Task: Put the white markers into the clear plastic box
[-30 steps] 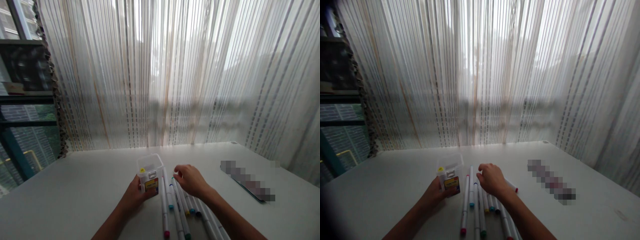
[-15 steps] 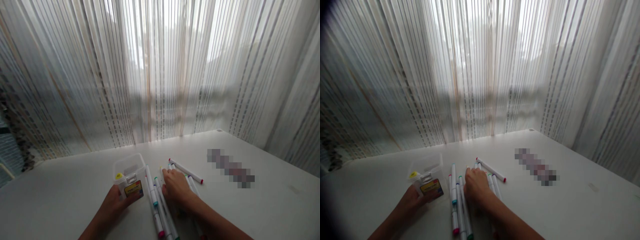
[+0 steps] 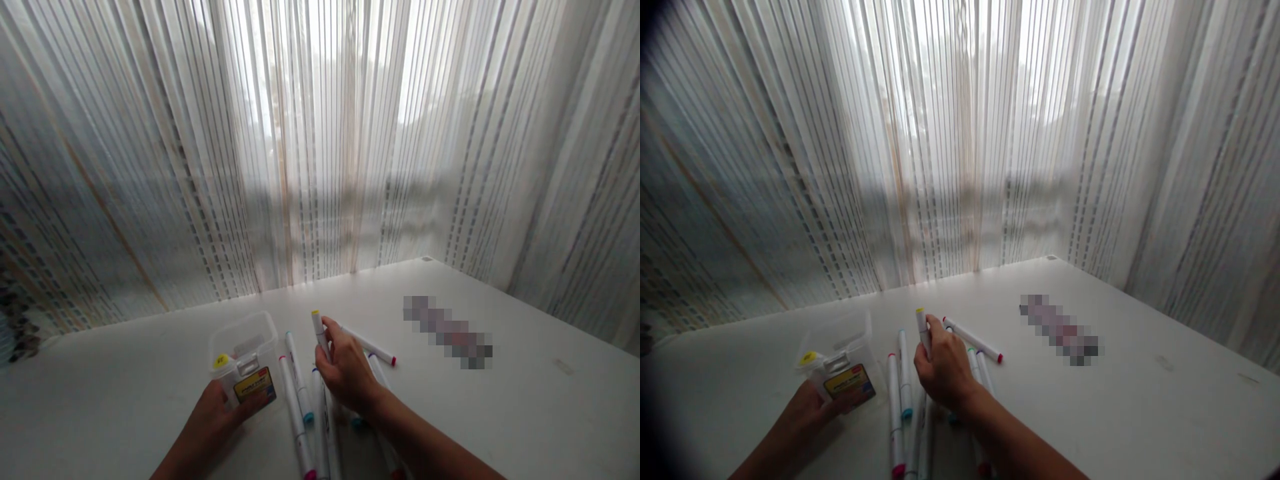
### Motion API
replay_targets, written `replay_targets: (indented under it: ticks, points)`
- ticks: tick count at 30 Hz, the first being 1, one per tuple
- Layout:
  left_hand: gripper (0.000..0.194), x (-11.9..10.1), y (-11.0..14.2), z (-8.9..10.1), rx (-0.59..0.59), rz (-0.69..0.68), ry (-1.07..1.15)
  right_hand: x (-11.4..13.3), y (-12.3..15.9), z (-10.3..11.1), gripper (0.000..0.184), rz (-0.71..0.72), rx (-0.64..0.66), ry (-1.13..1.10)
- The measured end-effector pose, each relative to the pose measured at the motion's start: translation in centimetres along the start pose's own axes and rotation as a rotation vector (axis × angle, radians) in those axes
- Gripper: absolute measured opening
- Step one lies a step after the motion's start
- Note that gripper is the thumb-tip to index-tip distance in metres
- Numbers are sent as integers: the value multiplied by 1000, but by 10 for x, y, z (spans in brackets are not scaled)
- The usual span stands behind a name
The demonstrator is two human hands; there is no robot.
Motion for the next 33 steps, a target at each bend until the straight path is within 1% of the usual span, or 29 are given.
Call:
replay_targets:
  ticks: [4,8,10,14,16,18,21,22,24,26,29,32,33]
  points:
    - [52,1,2,-5,49,7,-36,2,0,3,38,41,-50,-94]
    - [53,0,2,-10,111,0,-39,2,0,4,36,58,-65,-154]
    - [52,1,1,-10,113,12,-31,3,0,4,35,67,-67,-174]
    - [50,-1,1,-6,71,2,-11,7,-1,8,29,90,-76,-209]
    - [52,-3,2,-7,52,-12,12,9,-2,10,27,95,-83,-221]
    - [63,-5,3,-4,-14,-26,64,10,-2,12,25,97,-91,-232]
    - [89,-10,8,6,-137,-54,137,12,-3,18,22,114,-116,-269]
    - [95,-15,9,9,-161,-82,154,13,-4,21,21,121,-130,-290]
    - [104,-31,12,16,-175,-170,178,18,-6,32,20,137,-175,-345]
    - [104,-56,14,24,-173,-283,187,28,-11,50,17,166,-234,-404]
    - [89,-95,18,34,-153,-427,114,60,-21,83,15,257,-307,-502]
    - [62,-124,21,31,-125,-548,-42,103,-32,110,15,356,-359,-596]
    - [52,-129,22,28,-122,-586,-98,117,-36,112,14,379,-357,-593]
Point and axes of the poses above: each hand's wrist, its own y-axis away from the middle knuckle, its own z-axis out of the back of the hand, x = y × z, the point moved 10 cm from there along -y, towards the middle knuckle, and after that the axes turned 7 degrees about -x, right-handed, at the moved point
